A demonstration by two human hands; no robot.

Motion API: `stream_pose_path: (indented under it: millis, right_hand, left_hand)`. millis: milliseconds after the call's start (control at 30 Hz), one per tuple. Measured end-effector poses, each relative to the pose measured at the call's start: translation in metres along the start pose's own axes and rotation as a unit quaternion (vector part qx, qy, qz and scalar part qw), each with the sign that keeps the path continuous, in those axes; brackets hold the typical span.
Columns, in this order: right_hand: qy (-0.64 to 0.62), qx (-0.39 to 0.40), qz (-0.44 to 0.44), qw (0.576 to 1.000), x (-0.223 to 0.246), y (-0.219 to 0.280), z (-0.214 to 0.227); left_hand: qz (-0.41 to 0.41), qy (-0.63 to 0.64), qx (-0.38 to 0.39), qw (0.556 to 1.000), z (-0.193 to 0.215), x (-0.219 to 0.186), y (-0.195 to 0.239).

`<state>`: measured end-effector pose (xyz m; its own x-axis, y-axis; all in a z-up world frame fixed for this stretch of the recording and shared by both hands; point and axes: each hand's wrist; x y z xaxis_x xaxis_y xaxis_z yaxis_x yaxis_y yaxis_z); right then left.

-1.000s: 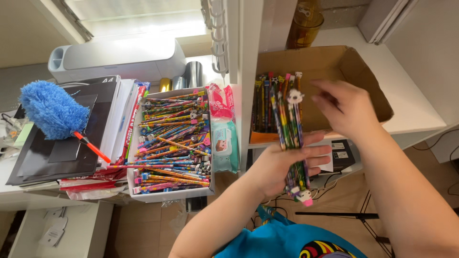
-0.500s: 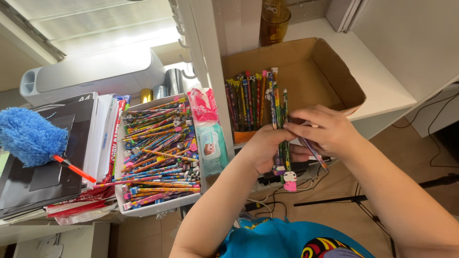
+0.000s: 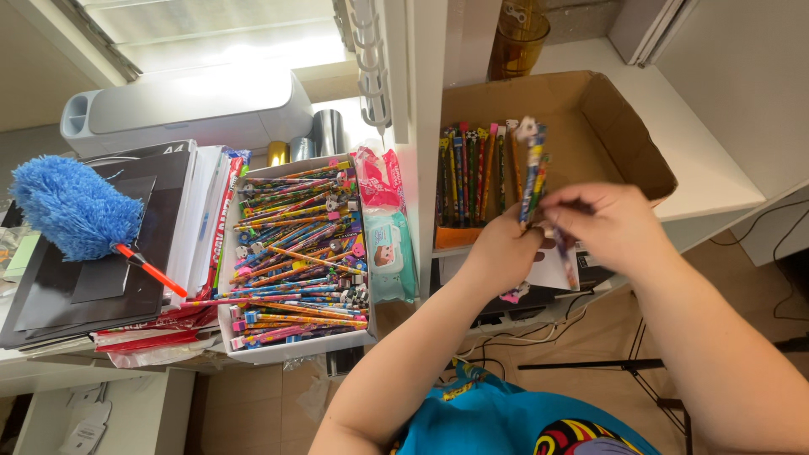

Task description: The person places a plastic bag of small items on a shelf, then retrieves a cardboard box and cleans it with a blue duster. They open a drawer full of colorful pencils, remove several handfuls, and place them into the cleaned box.

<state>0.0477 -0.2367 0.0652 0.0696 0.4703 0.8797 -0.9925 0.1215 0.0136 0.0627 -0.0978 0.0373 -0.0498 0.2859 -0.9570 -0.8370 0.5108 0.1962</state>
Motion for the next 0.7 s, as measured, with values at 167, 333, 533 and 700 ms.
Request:
stream_pose_path:
  millis: [167, 333, 533, 700]
  right_hand:
    - [0.054, -0.050, -0.038, 0.997, 0.024, -0.061, 0.008]
    - [0.208, -0.002, -0.082, 0.975, -0.041, -0.163, -0.011]
    - [0.460, 0.131, -0.037, 0.877, -0.064, -0.193, -0.034]
    - [0.407, 0.063, -0.075, 0.908, 0.017, -0.134, -0.047]
  left_hand:
    - [0.023, 0.145, -0.007, 0.989, 0.012, 0.021, 0.022]
    - [0.039, 0.278, 0.019, 0.960, 0.017, 0.039, 0.051]
    - [0.059, 0.251, 0.006, 0.966, 0.023, 0.052, 0.068]
    - [0.051, 0.246, 0.040, 0.967, 0.019, 0.064, 0.065]
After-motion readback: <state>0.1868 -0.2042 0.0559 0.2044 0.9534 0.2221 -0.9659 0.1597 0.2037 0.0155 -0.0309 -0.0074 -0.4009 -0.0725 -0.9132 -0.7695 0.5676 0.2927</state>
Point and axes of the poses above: each hand's wrist, its own y-axis away from the middle knuckle, its own z-axis out of the back of the hand, x = y × z, and after that the axes turned 14 degrees about -y, right-handed
